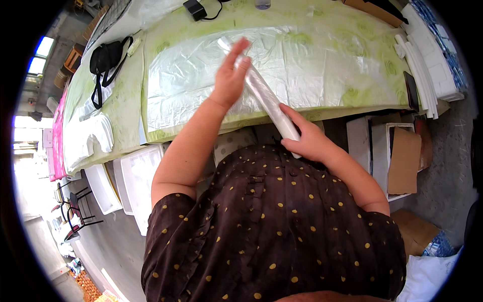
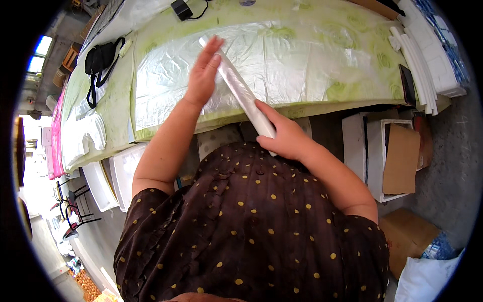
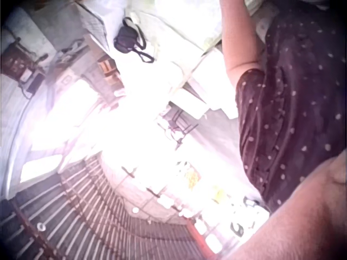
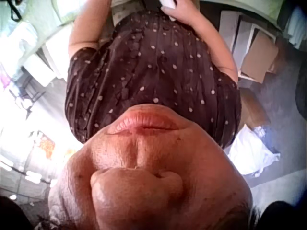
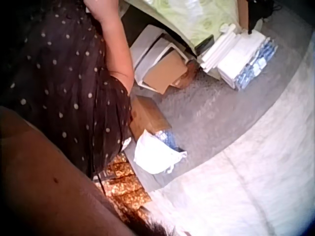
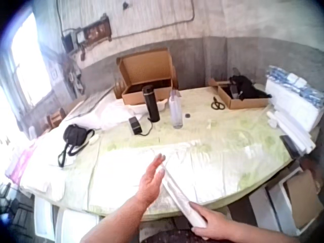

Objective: The person repeatedly wraps small white rectangular items in clear plastic film on a workbench. They unroll the film, place the item, fold the film around it, and place the wrapped item into a white tray. The process is repeated multiple times.

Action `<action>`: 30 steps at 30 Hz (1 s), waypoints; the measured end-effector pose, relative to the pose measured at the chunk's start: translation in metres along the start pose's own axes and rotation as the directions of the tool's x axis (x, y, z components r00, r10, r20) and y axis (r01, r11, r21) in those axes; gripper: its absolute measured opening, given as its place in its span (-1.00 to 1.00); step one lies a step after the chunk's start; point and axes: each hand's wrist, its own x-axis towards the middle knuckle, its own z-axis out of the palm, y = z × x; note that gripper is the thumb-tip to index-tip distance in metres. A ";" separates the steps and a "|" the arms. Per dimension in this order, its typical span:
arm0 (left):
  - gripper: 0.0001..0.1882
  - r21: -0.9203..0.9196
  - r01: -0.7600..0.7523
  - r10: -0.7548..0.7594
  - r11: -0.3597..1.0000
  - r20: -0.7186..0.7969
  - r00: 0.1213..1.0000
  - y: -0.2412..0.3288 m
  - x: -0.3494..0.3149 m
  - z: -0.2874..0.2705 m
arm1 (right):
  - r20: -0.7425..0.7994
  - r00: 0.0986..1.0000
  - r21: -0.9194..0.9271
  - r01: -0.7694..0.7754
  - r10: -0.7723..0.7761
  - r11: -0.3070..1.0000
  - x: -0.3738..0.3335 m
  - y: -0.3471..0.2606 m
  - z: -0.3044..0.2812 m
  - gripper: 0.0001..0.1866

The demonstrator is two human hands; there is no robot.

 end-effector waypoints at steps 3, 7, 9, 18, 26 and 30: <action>-0.24 -0.108 0.223 -0.241 0.969 -0.210 0.947 -0.009 0.026 -0.034 | 0.021 0.998 0.044 -0.052 0.051 0.998 -0.015 0.004 -0.012 -0.04; -0.12 -0.023 0.408 -0.395 0.913 -0.310 0.865 -0.020 0.040 -0.061 | 0.070 0.991 0.237 -0.126 0.112 0.963 -0.027 0.012 -0.017 -0.04; -0.07 0.234 0.324 -0.285 0.917 -0.185 0.941 -0.035 0.043 -0.070 | 0.098 0.989 0.353 -0.138 0.111 0.925 -0.028 0.022 -0.018 -0.03; -0.59 0.483 0.208 -0.246 0.850 0.015 0.969 -0.048 0.075 -0.074 | 0.112 0.985 0.335 -0.160 0.129 0.929 -0.030 0.019 -0.024 -0.04; -0.80 0.282 0.475 -0.517 0.834 0.093 0.851 -0.045 0.096 -0.064 | 0.089 0.990 0.267 -0.131 0.111 0.955 -0.032 0.023 -0.027 -0.02; -0.78 0.306 0.497 -0.536 0.812 0.052 0.843 -0.044 0.099 -0.059 | 0.096 0.988 0.241 -0.142 0.122 0.960 -0.033 0.018 -0.029 0.00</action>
